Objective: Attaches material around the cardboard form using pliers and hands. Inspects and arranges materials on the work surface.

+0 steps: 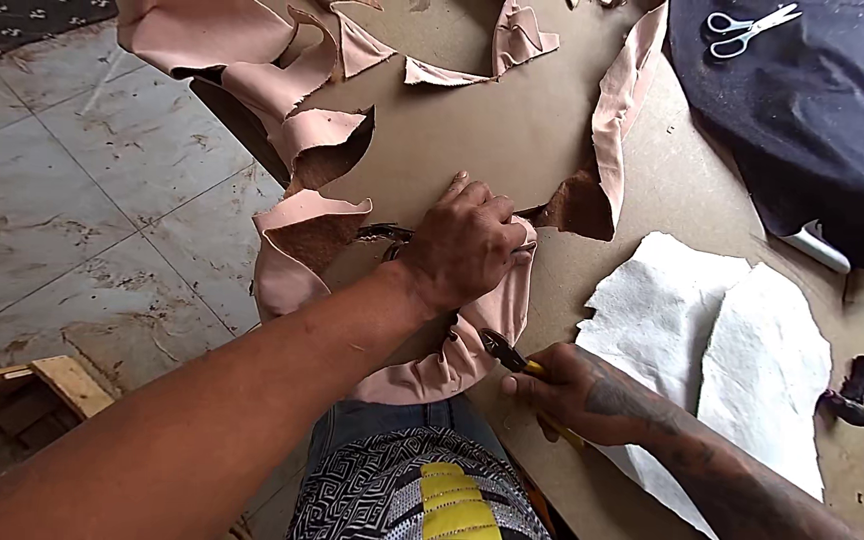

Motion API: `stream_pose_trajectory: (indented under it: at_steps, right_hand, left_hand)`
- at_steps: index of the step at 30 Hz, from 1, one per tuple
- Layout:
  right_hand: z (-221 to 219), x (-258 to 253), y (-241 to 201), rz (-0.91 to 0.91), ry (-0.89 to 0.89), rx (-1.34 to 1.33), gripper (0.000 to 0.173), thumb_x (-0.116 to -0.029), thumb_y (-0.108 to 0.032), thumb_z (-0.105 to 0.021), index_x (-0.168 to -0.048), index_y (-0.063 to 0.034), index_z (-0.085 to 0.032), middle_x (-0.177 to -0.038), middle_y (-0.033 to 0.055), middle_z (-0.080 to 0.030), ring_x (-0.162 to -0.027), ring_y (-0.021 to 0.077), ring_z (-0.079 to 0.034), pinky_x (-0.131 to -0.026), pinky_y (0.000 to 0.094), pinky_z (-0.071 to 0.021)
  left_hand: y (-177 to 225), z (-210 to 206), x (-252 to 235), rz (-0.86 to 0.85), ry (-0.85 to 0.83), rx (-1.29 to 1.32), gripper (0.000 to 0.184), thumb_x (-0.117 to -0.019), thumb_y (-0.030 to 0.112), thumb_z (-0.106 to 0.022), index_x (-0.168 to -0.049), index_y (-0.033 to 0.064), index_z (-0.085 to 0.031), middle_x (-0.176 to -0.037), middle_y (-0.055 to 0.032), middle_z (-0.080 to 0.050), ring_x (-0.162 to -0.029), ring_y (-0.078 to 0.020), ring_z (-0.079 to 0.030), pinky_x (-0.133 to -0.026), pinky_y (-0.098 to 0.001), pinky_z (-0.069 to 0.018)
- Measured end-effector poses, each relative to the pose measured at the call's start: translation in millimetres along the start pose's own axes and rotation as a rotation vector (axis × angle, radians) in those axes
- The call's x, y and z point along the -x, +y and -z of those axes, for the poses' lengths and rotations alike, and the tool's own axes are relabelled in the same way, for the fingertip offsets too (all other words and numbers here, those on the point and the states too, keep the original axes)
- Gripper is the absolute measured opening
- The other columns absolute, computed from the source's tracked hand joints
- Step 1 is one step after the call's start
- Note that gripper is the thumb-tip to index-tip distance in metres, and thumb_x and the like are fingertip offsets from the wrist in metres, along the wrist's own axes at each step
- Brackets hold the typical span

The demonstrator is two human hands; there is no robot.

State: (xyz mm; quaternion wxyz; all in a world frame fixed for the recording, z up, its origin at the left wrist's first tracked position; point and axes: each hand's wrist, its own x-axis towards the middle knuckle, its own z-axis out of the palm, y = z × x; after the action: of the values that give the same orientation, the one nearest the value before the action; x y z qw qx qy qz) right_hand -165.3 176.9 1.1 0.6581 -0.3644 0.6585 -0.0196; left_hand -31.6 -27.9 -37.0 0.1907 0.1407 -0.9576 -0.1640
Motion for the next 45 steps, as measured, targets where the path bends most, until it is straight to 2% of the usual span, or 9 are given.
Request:
stream_pose_trajectory:
  at_steps: [5, 8, 11, 13, 18, 24, 27, 38, 45]
  right_hand:
    - [-18.5, 0.4, -4.7, -0.008, 0.339, 0.563, 0.06, -0.0997, -0.069, -0.042, -0.08, -0.0165, -0.062, -0.062, 0.0002, -0.054, -0.06, 0.0177, -0.06, -0.055, 0.0413, -0.0493]
    - [-47.1, 4.7, 16.2, 0.269, 0.659, 0.798, 0.045, -0.101, -0.056, -0.05, -0.081, -0.0188, -0.066, -0.058, -0.0013, -0.057, -0.055, 0.0189, -0.064, -0.046, 0.0413, -0.0511]
    - [-72.1, 23.5, 15.1, 0.525, 0.461, 0.787, 0.028, -0.0997, -0.05, -0.059, -0.097, -0.0252, -0.07, -0.068, -0.0043, -0.065, -0.067, 0.0168, -0.069, -0.052, 0.04, -0.0546]
    - [-66.6, 32.1, 6.7, 0.362, 0.26, 0.544, 0.034, -0.1026, -0.051, -0.055, -0.109, -0.0224, -0.072, -0.073, -0.0003, -0.069, -0.068, 0.0192, -0.07, -0.056, 0.0465, -0.057]
    - [1.7, 17.4, 19.3, 0.079, -0.062, -0.195, 0.045, -0.1081, -0.048, -0.046, -0.109, -0.0115, -0.071, -0.085, 0.0049, -0.076, -0.072, 0.0171, -0.073, -0.069, 0.0377, -0.0613]
    - [19.0, 6.8, 23.1, 0.062, -0.227, -0.292, 0.042, -0.1092, -0.043, -0.046, -0.11, -0.0079, -0.071, -0.087, 0.0078, -0.075, -0.066, 0.0128, -0.07, -0.055, 0.0255, -0.053]
    - [20.1, 5.3, 22.8, 0.049, -0.296, -0.258, 0.043, -0.1095, -0.042, -0.046, -0.108, -0.0067, -0.07, -0.085, 0.0085, -0.074, -0.068, 0.0168, -0.071, -0.063, 0.0324, -0.0605]
    - [11.2, -0.9, 28.4, 0.115, -0.27, -0.362, 0.041, -0.1105, -0.039, -0.045, -0.115, -0.0056, -0.069, -0.094, 0.0119, -0.077, -0.077, 0.0177, -0.075, -0.065, 0.0304, -0.0593]
    - [-8.9, -8.9, 9.9, 0.018, 0.057, 0.004, 0.063, -0.0971, -0.074, -0.046, -0.085, -0.0147, -0.065, -0.064, 0.0014, -0.065, -0.051, 0.016, -0.064, -0.049, 0.0363, -0.0556]
  left_hand:
    - [2.1, 0.5, -0.9, 0.022, -0.017, -0.002, 0.037, -0.1021, 0.045, -0.057, -0.086, 0.0152, -0.072, -0.092, -0.0038, -0.067, -0.107, -0.0277, -0.065, -0.114, -0.0561, -0.0422]
    - [3.1, 0.6, -2.4, 0.023, -0.009, -0.001, 0.037, -0.1012, 0.046, -0.058, -0.084, 0.016, -0.071, -0.089, -0.0028, -0.066, -0.103, -0.0261, -0.064, -0.111, -0.0542, -0.0436]
    - [2.5, 0.1, -2.7, 0.029, -0.014, -0.007, 0.036, -0.1005, 0.046, -0.059, -0.085, 0.0166, -0.072, -0.089, -0.0025, -0.066, -0.104, -0.026, -0.065, -0.112, -0.0529, -0.0435]
    - [3.3, -0.4, -1.9, 0.03, -0.022, -0.007, 0.036, -0.1007, 0.047, -0.059, -0.085, 0.0171, -0.073, -0.089, -0.0021, -0.066, -0.104, -0.0256, -0.064, -0.111, -0.0517, -0.0433]
    - [-0.2, -2.9, 2.2, 0.004, 0.014, 0.003, 0.037, -0.1021, 0.046, -0.057, -0.088, 0.0159, -0.073, -0.092, -0.0041, -0.067, -0.106, -0.0269, -0.065, -0.116, -0.055, -0.0399]
    - [-4.5, -9.6, 10.7, -0.012, 0.093, 0.056, 0.036, -0.1028, 0.045, -0.058, -0.095, 0.0153, -0.076, -0.102, -0.0071, -0.072, -0.117, -0.0284, -0.066, -0.12, -0.0581, -0.0355]
    - [-5.4, -9.8, 11.9, -0.008, 0.096, 0.058, 0.036, -0.1032, 0.045, -0.057, -0.095, 0.0157, -0.076, -0.103, -0.0077, -0.073, -0.121, -0.029, -0.065, -0.121, -0.0592, -0.0349]
    - [-5.4, -12.1, 12.5, -0.01, 0.141, 0.087, 0.033, -0.1014, 0.044, -0.061, -0.095, 0.016, -0.077, -0.099, -0.0069, -0.073, -0.119, -0.0291, -0.066, -0.121, -0.0592, -0.0358]
    - [-5.7, -11.8, 12.1, -0.008, 0.135, 0.08, 0.032, -0.101, 0.045, -0.062, -0.099, 0.0179, -0.079, -0.1, -0.0051, -0.074, -0.12, -0.0274, -0.066, -0.122, -0.0584, -0.0352]
